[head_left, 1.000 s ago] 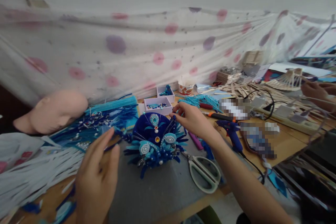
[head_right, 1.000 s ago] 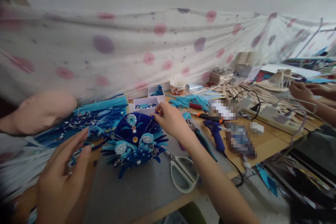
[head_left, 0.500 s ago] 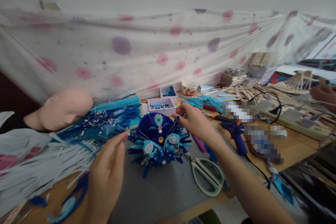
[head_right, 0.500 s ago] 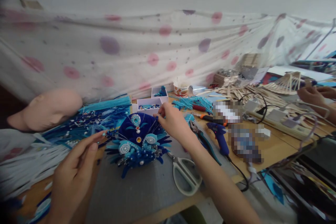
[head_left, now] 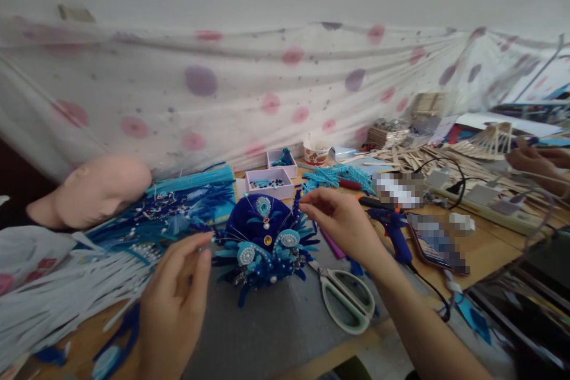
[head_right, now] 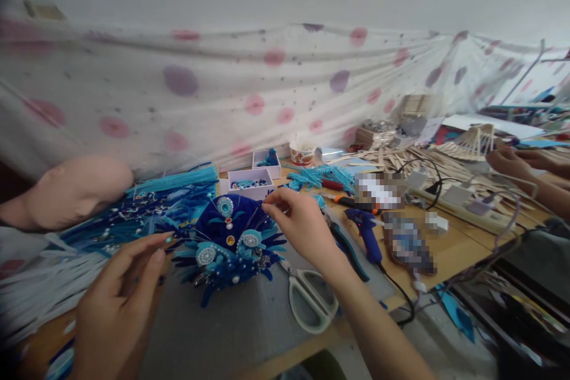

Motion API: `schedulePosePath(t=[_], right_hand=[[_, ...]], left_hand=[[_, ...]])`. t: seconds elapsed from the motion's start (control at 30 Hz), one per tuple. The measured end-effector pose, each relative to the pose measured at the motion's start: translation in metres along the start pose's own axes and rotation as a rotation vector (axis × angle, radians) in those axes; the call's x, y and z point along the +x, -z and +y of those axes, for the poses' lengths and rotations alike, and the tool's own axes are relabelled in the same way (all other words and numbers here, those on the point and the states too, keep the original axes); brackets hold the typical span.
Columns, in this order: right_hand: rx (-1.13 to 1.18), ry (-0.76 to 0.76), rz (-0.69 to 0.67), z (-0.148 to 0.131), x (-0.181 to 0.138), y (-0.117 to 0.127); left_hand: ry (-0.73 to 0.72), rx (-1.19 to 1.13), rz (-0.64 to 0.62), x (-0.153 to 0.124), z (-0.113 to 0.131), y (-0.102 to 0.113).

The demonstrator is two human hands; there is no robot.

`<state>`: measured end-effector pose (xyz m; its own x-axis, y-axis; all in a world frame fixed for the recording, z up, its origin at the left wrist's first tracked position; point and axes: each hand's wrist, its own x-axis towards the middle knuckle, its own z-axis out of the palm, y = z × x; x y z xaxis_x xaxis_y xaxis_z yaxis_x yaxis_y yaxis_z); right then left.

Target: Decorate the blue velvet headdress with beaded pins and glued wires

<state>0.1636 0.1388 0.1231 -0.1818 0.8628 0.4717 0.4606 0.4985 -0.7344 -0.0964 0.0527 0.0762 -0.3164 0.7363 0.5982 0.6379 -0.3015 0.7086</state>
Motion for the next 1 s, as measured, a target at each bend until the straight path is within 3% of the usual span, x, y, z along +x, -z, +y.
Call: schedulePosePath(t=[0.17, 0.5, 0.8, 1.0], right_hand=[[0.084, 0.0, 0.116, -0.005, -0.033, -0.001], [-0.108, 0.341, 0.335, -0.014, -0.082, -0.026], [-0.187, 0.236, 0.441, -0.008, -0.112, -0.062], [-0.158, 0.206, 0.439, -0.013, -0.123, -0.074]], left_hand=[[-0.038, 0.043, 0.005, -0.001, 0.004, 0.002], [-0.086, 0.108, 0.01, -0.012, 0.004, 0.004], [-0.266, 0.206, 0.083, -0.029, 0.021, -0.008], [-0.264, 0.238, 0.118, -0.05, 0.017, -0.012]])
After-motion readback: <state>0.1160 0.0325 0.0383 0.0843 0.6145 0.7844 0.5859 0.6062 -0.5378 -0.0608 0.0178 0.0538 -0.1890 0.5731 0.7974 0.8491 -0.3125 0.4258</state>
